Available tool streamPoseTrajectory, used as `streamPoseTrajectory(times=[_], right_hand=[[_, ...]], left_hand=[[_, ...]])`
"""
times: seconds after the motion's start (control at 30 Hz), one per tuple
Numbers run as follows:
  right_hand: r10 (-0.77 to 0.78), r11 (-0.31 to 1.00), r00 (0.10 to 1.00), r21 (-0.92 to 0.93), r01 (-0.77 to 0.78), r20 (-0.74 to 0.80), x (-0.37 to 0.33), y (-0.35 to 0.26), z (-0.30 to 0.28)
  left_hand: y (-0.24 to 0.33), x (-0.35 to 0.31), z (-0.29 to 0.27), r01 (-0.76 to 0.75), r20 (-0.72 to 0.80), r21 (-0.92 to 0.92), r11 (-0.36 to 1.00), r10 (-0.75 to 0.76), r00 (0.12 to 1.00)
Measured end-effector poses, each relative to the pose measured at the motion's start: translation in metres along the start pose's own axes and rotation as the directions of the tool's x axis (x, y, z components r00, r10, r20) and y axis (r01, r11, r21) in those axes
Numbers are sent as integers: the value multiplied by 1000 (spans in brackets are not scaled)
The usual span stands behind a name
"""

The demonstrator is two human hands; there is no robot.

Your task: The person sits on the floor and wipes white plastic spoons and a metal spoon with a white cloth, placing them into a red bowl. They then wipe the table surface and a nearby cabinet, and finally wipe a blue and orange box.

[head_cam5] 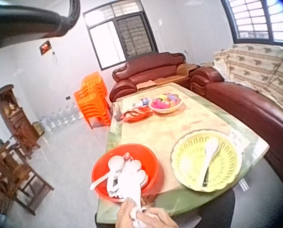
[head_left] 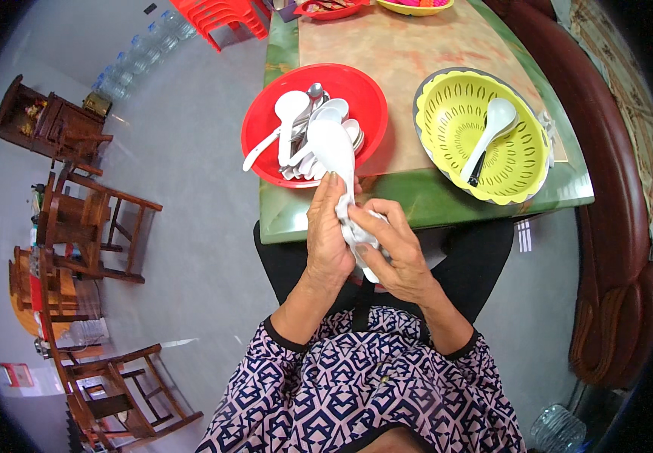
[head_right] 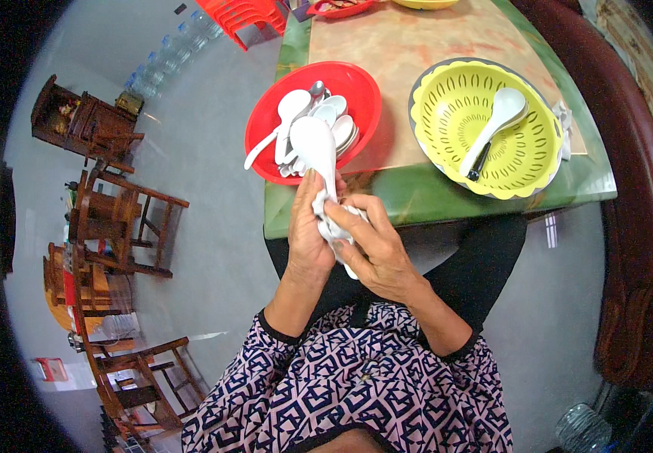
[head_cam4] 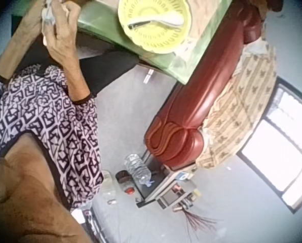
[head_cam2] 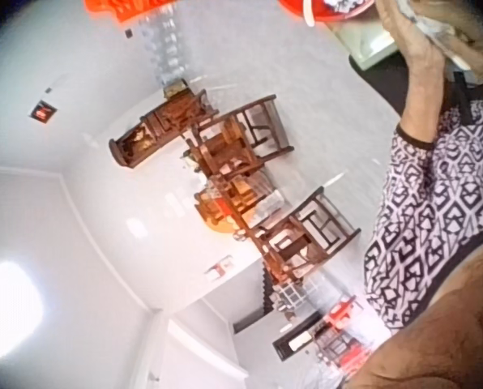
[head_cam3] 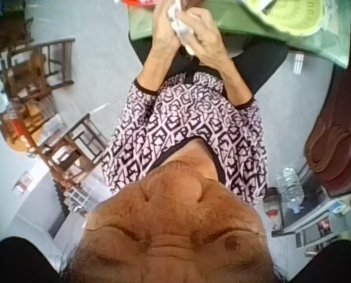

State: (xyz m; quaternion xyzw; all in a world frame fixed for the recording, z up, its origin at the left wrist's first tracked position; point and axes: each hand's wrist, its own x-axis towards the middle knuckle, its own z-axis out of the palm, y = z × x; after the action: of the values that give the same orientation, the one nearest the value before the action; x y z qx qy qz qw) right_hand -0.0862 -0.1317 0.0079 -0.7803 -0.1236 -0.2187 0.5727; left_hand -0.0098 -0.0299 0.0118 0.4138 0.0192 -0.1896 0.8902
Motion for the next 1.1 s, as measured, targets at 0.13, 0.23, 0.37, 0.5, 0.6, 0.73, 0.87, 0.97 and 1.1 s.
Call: streamPoseTrajectory(times=[0.13,0.23,0.37,0.5,0.6,0.73,0.87,0.97,1.1], right_hand=[[98,982,980,145,-124,171,-12,-4,-20],[135,947,975,267,-180,177,-19,-4,-19],[80,990,997,112,-81,18,-9,-8,-11],[-13,998,983,-60,2,-185,3,0,-2],[-87,985,952,-167,39,-292,16,9,-1],[-98,977,914,-215,12,-394,33,9,-6],[-73,979,937,-204,2,-341,27,10,-12],[-153,961,939,-266,69,-308,15,7,-9],[-137,955,938,-294,41,-317,17,4,-16]], left_hand=[[3,4,2,29,34,-102,994,-26,999],[7,0,8,72,89,-140,988,-60,994],[5,-2,10,113,72,-181,977,-102,992],[-7,-2,-5,209,184,-216,954,-170,968],[-21,-5,-14,276,272,-365,889,-182,945],[-20,-11,-7,243,248,-286,927,-173,953],[-15,-15,-7,242,256,-173,955,-193,947],[-11,-16,-9,244,294,-65,968,-215,931],[-8,-22,-10,238,301,40,970,-239,923]])
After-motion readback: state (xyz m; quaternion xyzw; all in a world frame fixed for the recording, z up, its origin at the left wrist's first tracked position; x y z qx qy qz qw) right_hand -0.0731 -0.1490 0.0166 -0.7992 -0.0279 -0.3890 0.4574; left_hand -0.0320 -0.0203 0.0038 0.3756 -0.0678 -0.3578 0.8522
